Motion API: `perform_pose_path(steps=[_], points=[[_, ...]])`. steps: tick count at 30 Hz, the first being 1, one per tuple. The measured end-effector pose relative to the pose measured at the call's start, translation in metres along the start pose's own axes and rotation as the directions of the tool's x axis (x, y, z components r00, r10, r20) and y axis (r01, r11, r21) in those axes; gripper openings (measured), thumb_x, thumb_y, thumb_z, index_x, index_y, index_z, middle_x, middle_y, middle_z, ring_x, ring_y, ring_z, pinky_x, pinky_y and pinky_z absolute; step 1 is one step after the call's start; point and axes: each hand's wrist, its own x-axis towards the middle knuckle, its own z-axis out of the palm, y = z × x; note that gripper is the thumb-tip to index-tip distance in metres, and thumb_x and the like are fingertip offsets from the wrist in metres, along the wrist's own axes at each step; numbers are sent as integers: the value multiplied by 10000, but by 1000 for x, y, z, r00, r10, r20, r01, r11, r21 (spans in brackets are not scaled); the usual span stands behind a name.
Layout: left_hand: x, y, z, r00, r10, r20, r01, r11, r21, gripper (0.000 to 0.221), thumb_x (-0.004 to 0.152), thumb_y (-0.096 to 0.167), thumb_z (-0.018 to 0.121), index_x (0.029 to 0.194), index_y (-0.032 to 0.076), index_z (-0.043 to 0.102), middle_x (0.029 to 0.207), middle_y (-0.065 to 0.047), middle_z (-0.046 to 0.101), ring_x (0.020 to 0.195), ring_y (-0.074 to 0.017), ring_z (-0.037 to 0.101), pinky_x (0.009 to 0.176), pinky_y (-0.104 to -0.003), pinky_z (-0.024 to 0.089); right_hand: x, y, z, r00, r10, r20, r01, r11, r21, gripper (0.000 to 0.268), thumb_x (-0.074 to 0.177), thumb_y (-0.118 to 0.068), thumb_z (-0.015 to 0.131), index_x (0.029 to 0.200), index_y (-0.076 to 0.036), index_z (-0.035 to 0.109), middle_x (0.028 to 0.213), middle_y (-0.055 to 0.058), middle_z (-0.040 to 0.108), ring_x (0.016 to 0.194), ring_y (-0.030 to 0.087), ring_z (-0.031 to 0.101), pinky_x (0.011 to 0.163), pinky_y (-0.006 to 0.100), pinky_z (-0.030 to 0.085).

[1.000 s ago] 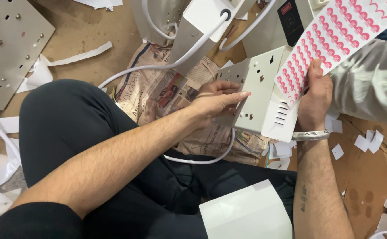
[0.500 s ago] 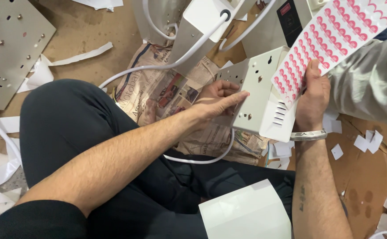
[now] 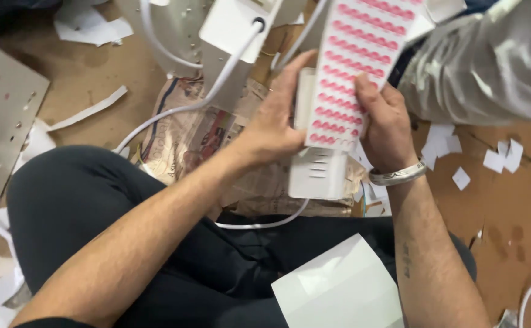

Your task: Applying technical specification labels and QC stickers to white electrical power units.

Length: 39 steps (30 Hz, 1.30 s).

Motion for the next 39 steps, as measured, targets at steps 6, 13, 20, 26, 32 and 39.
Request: perform_pose_path(steps=[6,13,20,26,32,39], points=[[18,20,-31,931,-133,339,124,991,48,933,786,333,880,1536,120,369,1452,-169,570,1402,-344,564,1118,-553,477,-13,-6,-81,1000,16,-13,-18,980,-200,226,1141,-212,670,1037,-12,648,998,90,703,894,153,644,855,346,548],[19,18,-38,938,-118,326,108,993,50,911,796,397,917,1503,117,417,1398,-158,609,1383,-308,578,1085,-490,496,-38,-74,-121,979,134,-156,-204,542,-815,209,986,-201,731,1128,-48,745,1048,106,783,898,171,728,808,329,592],[19,24,-25,938,-119,326,102,992,69,902,814,360,893,1525,130,388,1420,-161,601,1375,-306,593,1087,-479,500,-19,-10,-125,735,612,-293,-217,-197,-956,477,809,-314,843,1214,-89,729,1046,146,793,909,310,747,835,450,593],[9,25,-39,967,-99,236,81,993,83,947,836,319,881,1573,112,323,1489,-185,536,1413,-322,536,1147,-468,475,-49,-49,-28,844,521,-128,-96,-89,-991,581,820,-412,793,1289,-96,658,1133,161,750,1027,331,724,899,448,569],[10,19,-33,978,-13,207,7,1000,29,929,846,320,894,1563,86,352,1526,-175,528,1451,-301,529,1214,-441,474,-126,-48,-20,624,756,198,64,203,-977,727,723,-434,894,1325,-124,631,1131,114,735,1068,303,694,903,406,548],[8,23,-30,978,122,170,-144,982,124,741,863,244,885,1480,113,497,1537,-132,519,1469,-297,512,1233,-452,424,-117,-100,16,499,841,210,-266,379,-886,428,760,-248,852,1170,-138,792,1024,-3,782,967,153,716,821,326,591]])
